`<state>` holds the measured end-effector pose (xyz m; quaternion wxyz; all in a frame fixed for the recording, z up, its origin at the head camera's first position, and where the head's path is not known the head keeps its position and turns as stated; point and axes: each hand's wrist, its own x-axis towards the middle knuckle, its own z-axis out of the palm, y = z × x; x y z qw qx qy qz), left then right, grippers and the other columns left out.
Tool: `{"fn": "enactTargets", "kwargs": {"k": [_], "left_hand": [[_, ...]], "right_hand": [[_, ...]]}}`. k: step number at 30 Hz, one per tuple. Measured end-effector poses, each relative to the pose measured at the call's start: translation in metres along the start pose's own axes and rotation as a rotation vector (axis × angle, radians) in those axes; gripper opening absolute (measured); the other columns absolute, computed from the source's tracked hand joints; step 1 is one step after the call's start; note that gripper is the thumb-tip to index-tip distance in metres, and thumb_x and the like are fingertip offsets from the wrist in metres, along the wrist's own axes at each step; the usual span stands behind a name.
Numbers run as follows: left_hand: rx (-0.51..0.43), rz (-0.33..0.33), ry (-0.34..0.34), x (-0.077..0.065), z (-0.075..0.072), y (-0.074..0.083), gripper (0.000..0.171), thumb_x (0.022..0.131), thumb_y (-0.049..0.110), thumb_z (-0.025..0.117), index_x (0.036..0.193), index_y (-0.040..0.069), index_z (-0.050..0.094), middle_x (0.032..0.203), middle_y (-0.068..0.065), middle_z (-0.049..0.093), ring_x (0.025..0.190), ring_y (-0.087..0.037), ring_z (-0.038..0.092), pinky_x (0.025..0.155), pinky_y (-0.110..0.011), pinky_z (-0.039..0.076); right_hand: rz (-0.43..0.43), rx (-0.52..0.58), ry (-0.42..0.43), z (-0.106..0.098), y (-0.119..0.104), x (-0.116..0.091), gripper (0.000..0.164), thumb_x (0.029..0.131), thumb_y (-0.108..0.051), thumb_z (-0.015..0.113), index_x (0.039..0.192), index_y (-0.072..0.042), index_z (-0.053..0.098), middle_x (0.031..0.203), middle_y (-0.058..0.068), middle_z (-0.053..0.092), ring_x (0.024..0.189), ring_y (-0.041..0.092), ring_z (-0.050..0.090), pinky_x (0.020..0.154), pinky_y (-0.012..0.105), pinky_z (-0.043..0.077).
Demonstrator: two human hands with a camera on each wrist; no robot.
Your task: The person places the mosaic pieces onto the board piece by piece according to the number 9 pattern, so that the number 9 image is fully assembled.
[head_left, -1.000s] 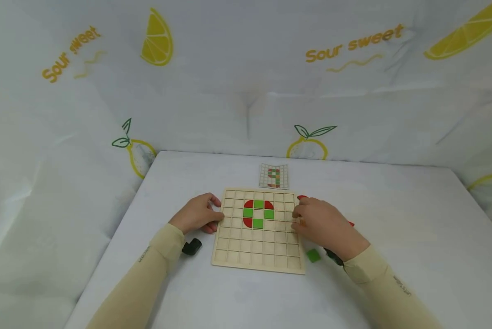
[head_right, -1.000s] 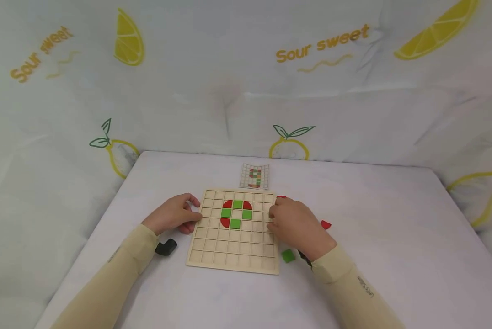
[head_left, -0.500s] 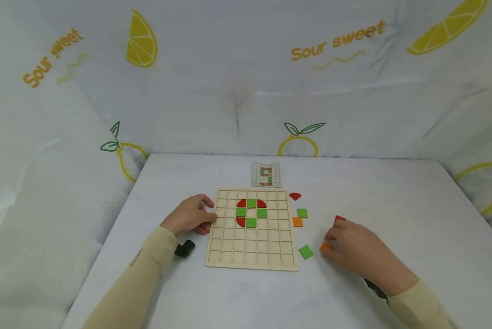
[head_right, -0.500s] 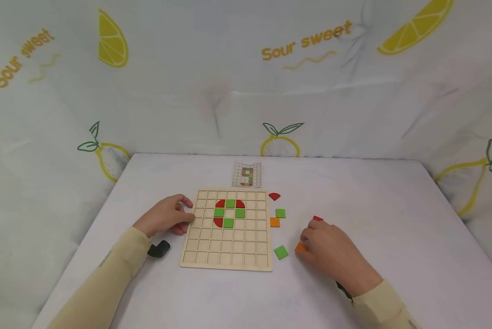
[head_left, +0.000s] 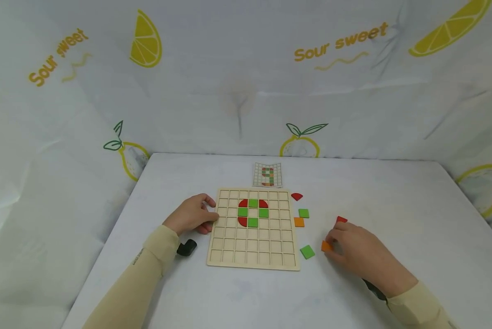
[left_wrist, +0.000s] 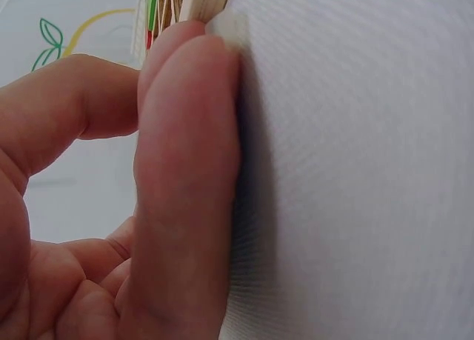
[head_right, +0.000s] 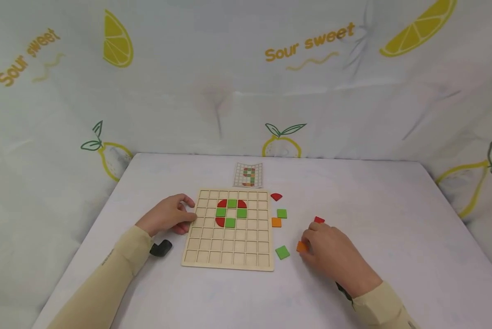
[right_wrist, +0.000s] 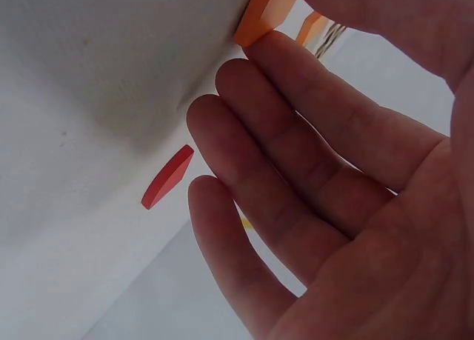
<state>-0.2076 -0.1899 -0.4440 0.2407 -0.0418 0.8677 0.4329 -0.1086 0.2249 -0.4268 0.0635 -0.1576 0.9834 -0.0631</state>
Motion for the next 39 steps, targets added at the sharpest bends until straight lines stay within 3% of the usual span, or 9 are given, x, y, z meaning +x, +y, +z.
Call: {"fn": "enactTargets", "kwargs": {"k": [9,20,29,39], "left_hand": [[-0.012,-0.008,0.001,0.001,0.000,-0.001,0.036,0.094,0.018,0.078,0.126,0.013,0.062,0.089,-0.012,0.072,0.066,-0.021,0.075,0.065,-0.031,0.066],[-0.024,0.001,0.008,-0.003,-0.001,0.002,0.035,0.095,0.015,0.077,0.126,0.011,0.062,0.088,-0.012,0.071,0.064,-0.019,0.074,0.063,-0.029,0.066],[-0.025,0.005,0.003,-0.002,0.001,0.002,0.036,0.095,0.016,0.079,0.126,0.012,0.062,0.086,-0.012,0.072,0.063,-0.019,0.074,0.063,-0.030,0.066],[-0.017,0.011,0.004,-0.004,-0.001,0.002,0.034,0.095,0.016,0.078,0.125,0.012,0.062,0.086,-0.012,0.072,0.062,-0.019,0.073,0.062,-0.030,0.066]], "right_hand": [[-0.070,0.008,0.051,-0.005,-0.009,0.016,0.013,0.088,-0.023,0.090,0.093,-0.016,0.080,0.089,-0.008,0.065,0.081,0.011,0.059,0.076,0.035,0.060],[-0.151,0.020,0.073,-0.020,-0.038,0.055,0.012,0.090,-0.022,0.087,0.094,-0.012,0.081,0.087,-0.005,0.064,0.077,0.010,0.054,0.070,0.028,0.054],[-0.197,0.078,0.034,-0.021,-0.063,0.079,0.013,0.092,-0.023,0.087,0.096,-0.013,0.080,0.091,-0.004,0.067,0.079,0.011,0.056,0.073,0.029,0.056],[-0.189,0.094,0.017,-0.012,-0.087,0.100,0.016,0.092,-0.024,0.086,0.099,-0.011,0.082,0.091,-0.004,0.067,0.081,0.011,0.057,0.075,0.028,0.057]]}}
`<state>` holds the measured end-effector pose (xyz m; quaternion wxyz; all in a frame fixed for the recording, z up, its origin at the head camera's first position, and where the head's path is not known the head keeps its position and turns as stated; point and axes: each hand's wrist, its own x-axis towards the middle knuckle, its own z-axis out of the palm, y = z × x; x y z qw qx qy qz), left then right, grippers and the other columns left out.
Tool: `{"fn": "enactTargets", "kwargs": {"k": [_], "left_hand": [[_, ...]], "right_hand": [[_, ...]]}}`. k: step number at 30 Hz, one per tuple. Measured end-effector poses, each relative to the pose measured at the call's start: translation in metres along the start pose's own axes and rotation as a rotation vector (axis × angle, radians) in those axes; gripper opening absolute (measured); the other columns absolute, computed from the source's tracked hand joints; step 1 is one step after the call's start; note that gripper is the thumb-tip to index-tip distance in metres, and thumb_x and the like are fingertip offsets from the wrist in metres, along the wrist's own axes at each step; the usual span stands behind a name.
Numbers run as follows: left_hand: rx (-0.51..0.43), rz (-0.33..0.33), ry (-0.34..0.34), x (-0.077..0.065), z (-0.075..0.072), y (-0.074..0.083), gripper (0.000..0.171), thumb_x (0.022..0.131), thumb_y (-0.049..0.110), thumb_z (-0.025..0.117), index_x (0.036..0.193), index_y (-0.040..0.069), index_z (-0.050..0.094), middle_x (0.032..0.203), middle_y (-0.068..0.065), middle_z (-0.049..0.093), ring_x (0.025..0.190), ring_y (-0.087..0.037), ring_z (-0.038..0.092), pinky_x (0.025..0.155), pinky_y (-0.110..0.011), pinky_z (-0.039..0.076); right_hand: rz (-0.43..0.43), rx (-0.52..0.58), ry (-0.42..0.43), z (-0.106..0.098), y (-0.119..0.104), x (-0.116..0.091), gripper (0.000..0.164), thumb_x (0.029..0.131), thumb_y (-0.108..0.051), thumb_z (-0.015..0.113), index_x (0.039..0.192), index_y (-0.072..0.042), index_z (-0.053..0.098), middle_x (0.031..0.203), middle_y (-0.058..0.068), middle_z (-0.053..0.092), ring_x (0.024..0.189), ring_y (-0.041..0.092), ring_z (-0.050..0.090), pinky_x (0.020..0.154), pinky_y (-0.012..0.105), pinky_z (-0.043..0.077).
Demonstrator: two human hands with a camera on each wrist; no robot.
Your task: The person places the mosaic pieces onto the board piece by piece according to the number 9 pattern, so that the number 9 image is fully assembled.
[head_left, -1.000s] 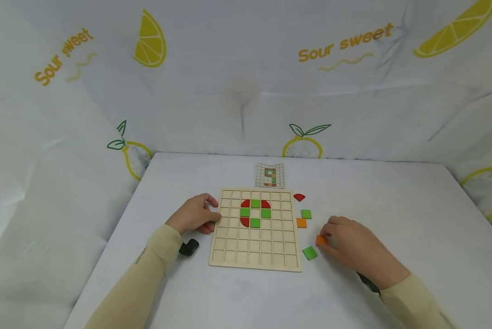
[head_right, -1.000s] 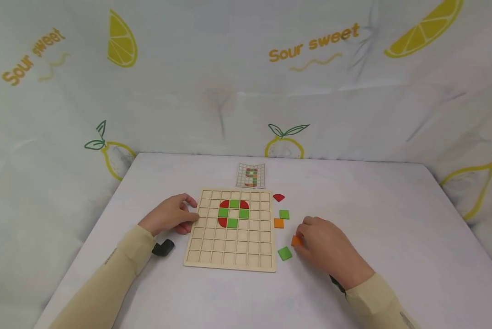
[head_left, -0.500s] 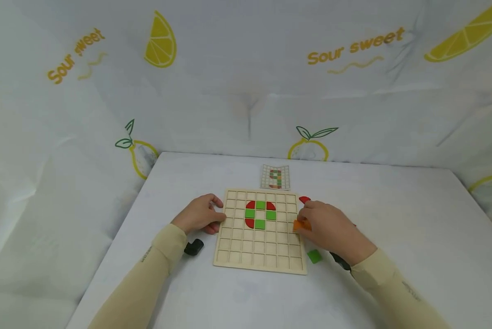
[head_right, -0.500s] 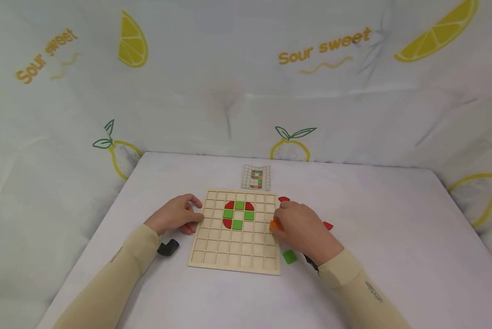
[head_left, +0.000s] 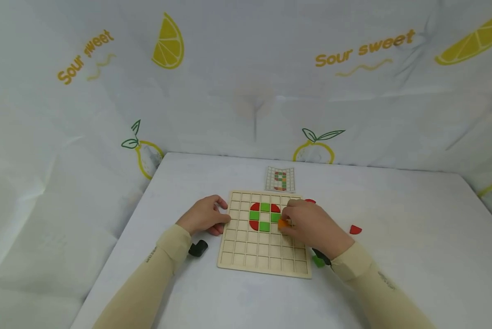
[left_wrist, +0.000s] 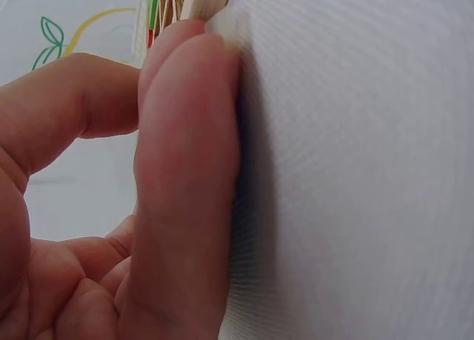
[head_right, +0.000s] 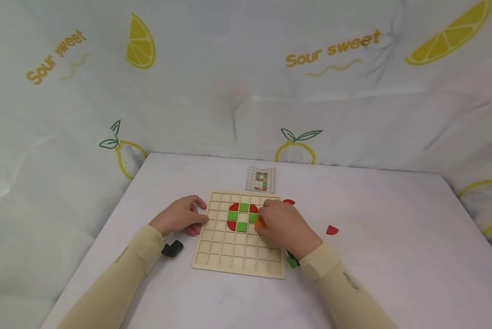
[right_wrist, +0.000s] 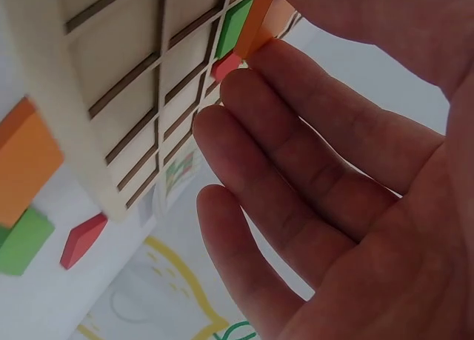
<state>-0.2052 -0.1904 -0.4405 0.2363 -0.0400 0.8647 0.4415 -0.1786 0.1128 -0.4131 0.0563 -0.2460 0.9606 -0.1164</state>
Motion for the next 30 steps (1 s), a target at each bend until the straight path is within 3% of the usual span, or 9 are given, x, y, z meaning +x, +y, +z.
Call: {"fn": "enactTargets", "kwargs": {"k": [13,30], "left_hand": [[-0.023,0.006,-0.012,0.003,0.005,0.000,0.033,0.096,0.015,0.077,0.125,0.011,0.062,0.086,-0.012,0.072,0.063,-0.020,0.074,0.062,-0.030,0.066],[-0.008,0.012,0.004,0.002,0.000,-0.003,0.034,0.095,0.016,0.078,0.125,0.011,0.062,0.085,-0.012,0.072,0.061,-0.019,0.073,0.061,-0.030,0.066]], "right_hand": [[-0.039,-0.054,0.019,0.008,-0.007,0.003,0.011,0.091,-0.021,0.086,0.094,-0.012,0.082,0.085,-0.004,0.064,0.076,0.012,0.053,0.070,0.026,0.052],[-0.088,-0.101,0.032,0.013,-0.011,0.009,0.011,0.090,-0.020,0.085,0.089,-0.012,0.078,0.081,-0.005,0.059,0.073,0.014,0.050,0.070,0.029,0.049]]}}
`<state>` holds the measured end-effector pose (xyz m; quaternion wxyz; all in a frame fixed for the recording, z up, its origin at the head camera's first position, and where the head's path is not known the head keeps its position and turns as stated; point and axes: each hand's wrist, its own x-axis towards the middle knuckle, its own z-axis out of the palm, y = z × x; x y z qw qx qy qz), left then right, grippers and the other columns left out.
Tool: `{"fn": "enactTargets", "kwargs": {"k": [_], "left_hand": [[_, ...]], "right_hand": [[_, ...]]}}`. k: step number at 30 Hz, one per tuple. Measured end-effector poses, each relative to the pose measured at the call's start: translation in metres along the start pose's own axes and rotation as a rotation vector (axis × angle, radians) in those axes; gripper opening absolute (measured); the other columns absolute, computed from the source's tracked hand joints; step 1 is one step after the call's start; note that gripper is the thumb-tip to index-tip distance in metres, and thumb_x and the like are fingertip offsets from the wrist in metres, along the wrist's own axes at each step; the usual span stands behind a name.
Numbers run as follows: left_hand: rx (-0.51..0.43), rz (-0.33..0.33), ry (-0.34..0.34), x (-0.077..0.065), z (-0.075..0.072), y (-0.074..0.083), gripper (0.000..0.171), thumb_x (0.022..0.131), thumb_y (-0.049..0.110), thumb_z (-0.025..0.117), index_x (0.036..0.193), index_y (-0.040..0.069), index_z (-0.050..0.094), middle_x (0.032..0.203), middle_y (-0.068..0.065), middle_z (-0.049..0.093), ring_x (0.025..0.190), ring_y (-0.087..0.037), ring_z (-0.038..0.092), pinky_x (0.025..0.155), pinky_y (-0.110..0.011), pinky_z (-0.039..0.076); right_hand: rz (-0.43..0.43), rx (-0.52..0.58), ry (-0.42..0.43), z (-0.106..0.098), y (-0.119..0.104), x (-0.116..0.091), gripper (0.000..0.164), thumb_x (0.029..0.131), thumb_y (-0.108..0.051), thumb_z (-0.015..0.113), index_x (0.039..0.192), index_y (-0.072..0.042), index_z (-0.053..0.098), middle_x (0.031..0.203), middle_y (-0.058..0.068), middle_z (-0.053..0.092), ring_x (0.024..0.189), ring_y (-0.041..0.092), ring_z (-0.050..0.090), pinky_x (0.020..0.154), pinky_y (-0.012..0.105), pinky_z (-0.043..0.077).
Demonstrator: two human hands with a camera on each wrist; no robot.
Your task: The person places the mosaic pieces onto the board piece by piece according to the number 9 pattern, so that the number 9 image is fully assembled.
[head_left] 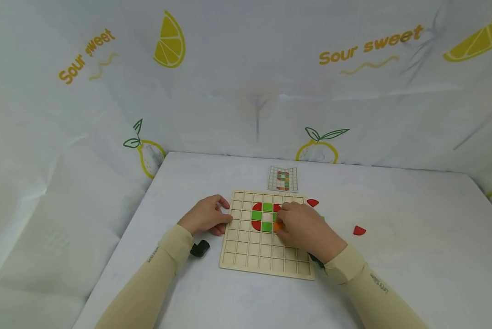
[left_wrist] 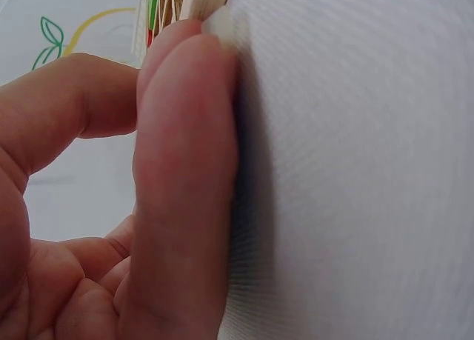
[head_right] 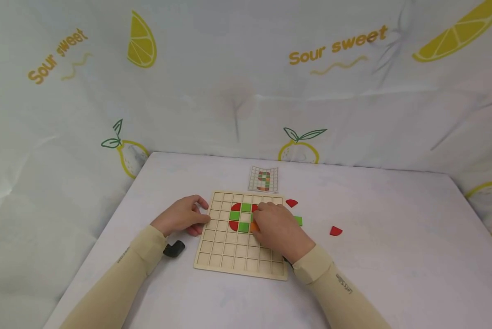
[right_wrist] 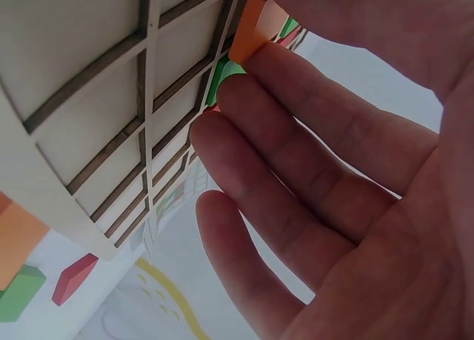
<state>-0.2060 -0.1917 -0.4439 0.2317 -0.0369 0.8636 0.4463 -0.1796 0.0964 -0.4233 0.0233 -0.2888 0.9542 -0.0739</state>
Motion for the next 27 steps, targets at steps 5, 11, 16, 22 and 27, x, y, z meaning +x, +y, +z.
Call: {"fn": "enactTargets", "kwargs": {"k": [5,11,16,22,27], "left_hand": [[0.005,-0.005,-0.001,-0.0001,0.0001,0.0005,0.033,0.096,0.017,0.078,0.125,0.012,0.062,0.086,-0.012,0.072,0.061,-0.019,0.073,0.061,-0.030,0.065],[0.003,-0.007,-0.001,0.0000,0.0000,0.0008,0.034,0.096,0.017,0.079,0.125,0.012,0.062,0.086,-0.012,0.072,0.062,-0.019,0.073,0.062,-0.030,0.065],[0.003,-0.002,-0.004,0.0005,-0.0006,0.0000,0.034,0.095,0.017,0.078,0.125,0.012,0.062,0.085,-0.012,0.072,0.061,-0.019,0.073,0.061,-0.030,0.065],[0.003,-0.007,-0.005,0.0013,-0.0007,-0.0006,0.034,0.095,0.017,0.078,0.125,0.012,0.062,0.085,-0.012,0.072,0.061,-0.019,0.074,0.062,-0.030,0.065],[0.001,-0.007,-0.006,0.0016,-0.0003,-0.0001,0.034,0.095,0.016,0.078,0.124,0.011,0.061,0.083,-0.012,0.073,0.061,-0.019,0.074,0.062,-0.030,0.065]], "right_hand": [[0.002,-0.020,-0.007,0.0020,0.0005,0.0005,0.012,0.090,-0.022,0.085,0.091,-0.012,0.078,0.083,-0.004,0.060,0.075,0.014,0.051,0.072,0.030,0.049],[0.004,-0.032,-0.007,0.0028,0.0004,0.0015,0.014,0.090,-0.023,0.087,0.091,-0.012,0.078,0.085,-0.003,0.064,0.076,0.015,0.053,0.073,0.031,0.052],[0.000,-0.030,0.004,0.0038,0.0002,0.0019,0.013,0.090,-0.022,0.087,0.089,-0.012,0.077,0.083,-0.003,0.062,0.075,0.015,0.052,0.071,0.030,0.051],[-0.003,-0.024,0.007,0.0042,0.0009,0.0015,0.013,0.089,-0.021,0.086,0.088,-0.012,0.077,0.082,-0.004,0.060,0.074,0.014,0.050,0.069,0.029,0.049],[0.005,-0.025,-0.002,0.0039,0.0005,0.0014,0.014,0.089,-0.022,0.087,0.090,-0.012,0.078,0.082,-0.004,0.060,0.074,0.014,0.050,0.070,0.030,0.049]]}}
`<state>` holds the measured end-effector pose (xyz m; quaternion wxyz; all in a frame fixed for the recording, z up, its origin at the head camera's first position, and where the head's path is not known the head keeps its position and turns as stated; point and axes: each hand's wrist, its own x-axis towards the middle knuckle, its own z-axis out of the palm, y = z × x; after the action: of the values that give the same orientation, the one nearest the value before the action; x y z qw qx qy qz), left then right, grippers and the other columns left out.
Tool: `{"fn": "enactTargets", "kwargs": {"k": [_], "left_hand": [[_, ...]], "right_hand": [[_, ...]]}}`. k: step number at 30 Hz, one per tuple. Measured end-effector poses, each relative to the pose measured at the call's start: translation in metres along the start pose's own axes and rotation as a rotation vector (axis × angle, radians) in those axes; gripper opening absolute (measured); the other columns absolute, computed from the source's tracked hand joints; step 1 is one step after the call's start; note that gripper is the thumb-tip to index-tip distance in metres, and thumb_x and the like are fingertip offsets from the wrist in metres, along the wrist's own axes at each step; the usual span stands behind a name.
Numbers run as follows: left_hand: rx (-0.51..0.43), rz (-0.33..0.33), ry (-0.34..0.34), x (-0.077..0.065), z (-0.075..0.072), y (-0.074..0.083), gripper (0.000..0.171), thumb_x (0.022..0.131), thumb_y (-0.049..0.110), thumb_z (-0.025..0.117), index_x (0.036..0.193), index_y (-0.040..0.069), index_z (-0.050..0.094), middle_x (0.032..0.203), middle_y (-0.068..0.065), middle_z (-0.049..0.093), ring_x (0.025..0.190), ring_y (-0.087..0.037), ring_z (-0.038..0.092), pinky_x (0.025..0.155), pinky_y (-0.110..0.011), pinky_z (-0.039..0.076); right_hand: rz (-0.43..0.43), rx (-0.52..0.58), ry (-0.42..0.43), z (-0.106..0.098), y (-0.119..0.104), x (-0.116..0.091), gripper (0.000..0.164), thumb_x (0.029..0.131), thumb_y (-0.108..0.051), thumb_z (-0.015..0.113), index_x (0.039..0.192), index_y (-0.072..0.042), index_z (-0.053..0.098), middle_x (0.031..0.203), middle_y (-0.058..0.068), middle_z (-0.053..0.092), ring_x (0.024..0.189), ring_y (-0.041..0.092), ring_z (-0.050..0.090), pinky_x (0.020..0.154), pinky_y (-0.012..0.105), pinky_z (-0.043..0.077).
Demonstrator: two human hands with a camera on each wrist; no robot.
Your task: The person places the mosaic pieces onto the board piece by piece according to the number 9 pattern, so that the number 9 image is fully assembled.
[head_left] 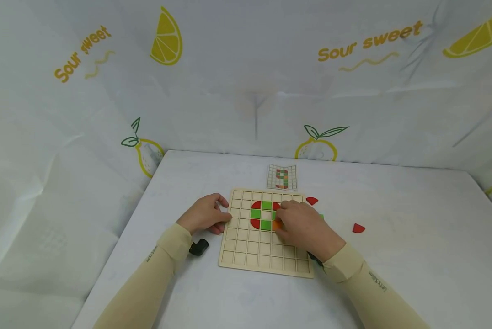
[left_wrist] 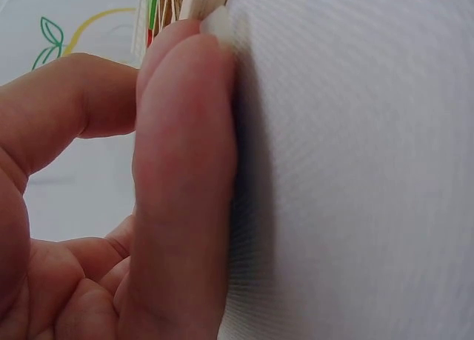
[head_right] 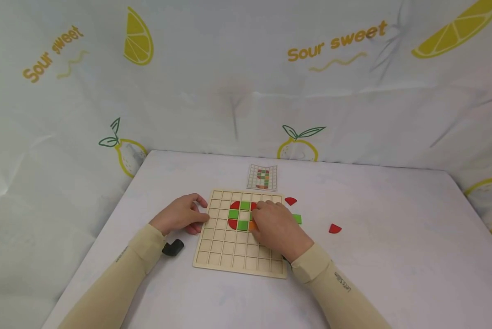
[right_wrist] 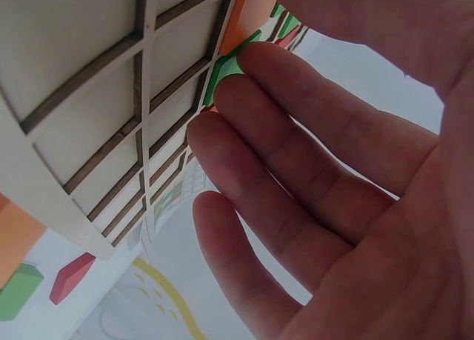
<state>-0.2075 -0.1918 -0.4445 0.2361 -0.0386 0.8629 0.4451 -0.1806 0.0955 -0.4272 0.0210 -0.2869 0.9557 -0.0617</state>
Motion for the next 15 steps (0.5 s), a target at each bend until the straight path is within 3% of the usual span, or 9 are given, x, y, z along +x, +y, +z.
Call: {"fn": "enactTargets", "kwargs": {"k": [9,15], "left_hand": [[0.007,-0.004,0.005,-0.001,-0.001,0.004,0.034,0.095,0.017,0.078,0.125,0.012,0.061,0.084,-0.011,0.073,0.063,-0.019,0.074,0.062,-0.029,0.065],[0.018,-0.009,0.000,-0.003,-0.001,0.004,0.035,0.095,0.017,0.078,0.125,0.011,0.061,0.083,-0.012,0.073,0.062,-0.019,0.073,0.062,-0.030,0.065]], "right_hand": [[0.010,0.035,-0.008,-0.007,0.003,0.000,0.009,0.090,-0.020,0.084,0.092,-0.012,0.080,0.082,-0.004,0.061,0.072,0.014,0.051,0.067,0.028,0.048],[0.130,0.126,-0.044,-0.019,0.021,-0.007,0.019,0.093,-0.023,0.083,0.106,-0.010,0.082,0.099,-0.001,0.070,0.089,0.017,0.063,0.082,0.038,0.061]]}}
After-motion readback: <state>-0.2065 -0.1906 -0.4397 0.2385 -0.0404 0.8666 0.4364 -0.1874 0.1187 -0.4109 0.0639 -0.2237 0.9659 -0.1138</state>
